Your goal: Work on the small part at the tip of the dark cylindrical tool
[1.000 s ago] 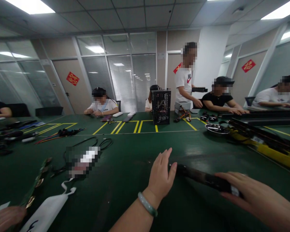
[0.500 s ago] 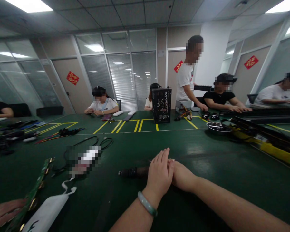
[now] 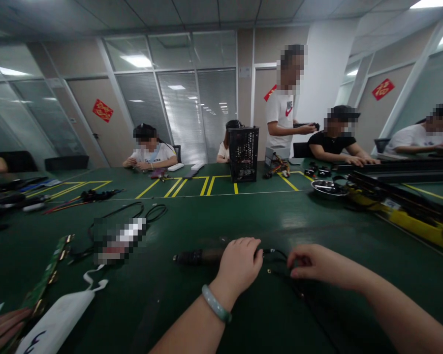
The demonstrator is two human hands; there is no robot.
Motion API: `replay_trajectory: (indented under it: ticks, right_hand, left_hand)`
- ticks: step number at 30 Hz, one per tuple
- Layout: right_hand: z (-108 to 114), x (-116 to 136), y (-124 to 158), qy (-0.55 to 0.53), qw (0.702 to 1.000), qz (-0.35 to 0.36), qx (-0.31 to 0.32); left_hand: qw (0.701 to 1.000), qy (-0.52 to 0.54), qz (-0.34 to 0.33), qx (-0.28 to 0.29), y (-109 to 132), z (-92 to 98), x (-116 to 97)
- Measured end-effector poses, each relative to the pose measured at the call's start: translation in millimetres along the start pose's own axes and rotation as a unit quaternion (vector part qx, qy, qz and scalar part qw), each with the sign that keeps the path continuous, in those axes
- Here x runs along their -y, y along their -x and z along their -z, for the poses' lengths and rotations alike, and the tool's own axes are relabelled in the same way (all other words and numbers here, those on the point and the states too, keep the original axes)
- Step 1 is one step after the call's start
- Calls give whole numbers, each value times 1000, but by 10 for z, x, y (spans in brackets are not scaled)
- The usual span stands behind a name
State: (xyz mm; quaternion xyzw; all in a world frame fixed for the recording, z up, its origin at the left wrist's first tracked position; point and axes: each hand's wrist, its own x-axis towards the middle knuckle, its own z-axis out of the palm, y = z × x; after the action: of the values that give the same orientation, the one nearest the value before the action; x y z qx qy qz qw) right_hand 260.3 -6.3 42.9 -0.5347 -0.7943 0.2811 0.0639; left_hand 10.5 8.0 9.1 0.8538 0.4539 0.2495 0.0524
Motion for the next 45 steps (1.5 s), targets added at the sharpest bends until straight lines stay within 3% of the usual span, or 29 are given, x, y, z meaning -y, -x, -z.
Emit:
replay_trajectory:
  ticks: [2, 7, 10, 14, 18, 21, 23, 29, 37, 45]
  right_hand:
    - [-65, 58, 45, -4, 1000, -4, 24]
    - [-298, 204, -74, 70, 993, 0, -95]
    - [-370, 216, -146, 63, 994, 7, -91]
    - [-386, 238, -165, 8, 997, 3, -81]
    - [-441, 239, -221, -131, 988, -17, -76]
    - [-489, 183, -295, -167, 978, -16, -123]
    - [-504, 143, -330, -165, 975, -4, -146]
    - [-494, 140, -324, -141, 983, -3, -120]
    - [-497, 139, -301, -43, 985, -21, -168]
    - [-504, 144, -297, -31, 989, -5, -147]
  left_hand:
    - [1000, -8, -8, 19, 5, 9, -7]
    - [998, -41, 0, 38, 3, 10, -7]
    - [998, -43, -6, 39, -5, -7, -8]
    - [998, -41, -5, 44, -19, -30, -17]
    - [998, -48, 0, 50, -34, -34, -24]
    - [998, -48, -6, 49, -34, -29, -29]
    - [998, -47, -12, 48, -26, -28, -34]
    - [998, -40, -26, 37, -13, -40, -51]
    - [999, -27, -10, 24, -30, -84, -76]
    - [999, -13, -39, 32, -29, -66, -46]
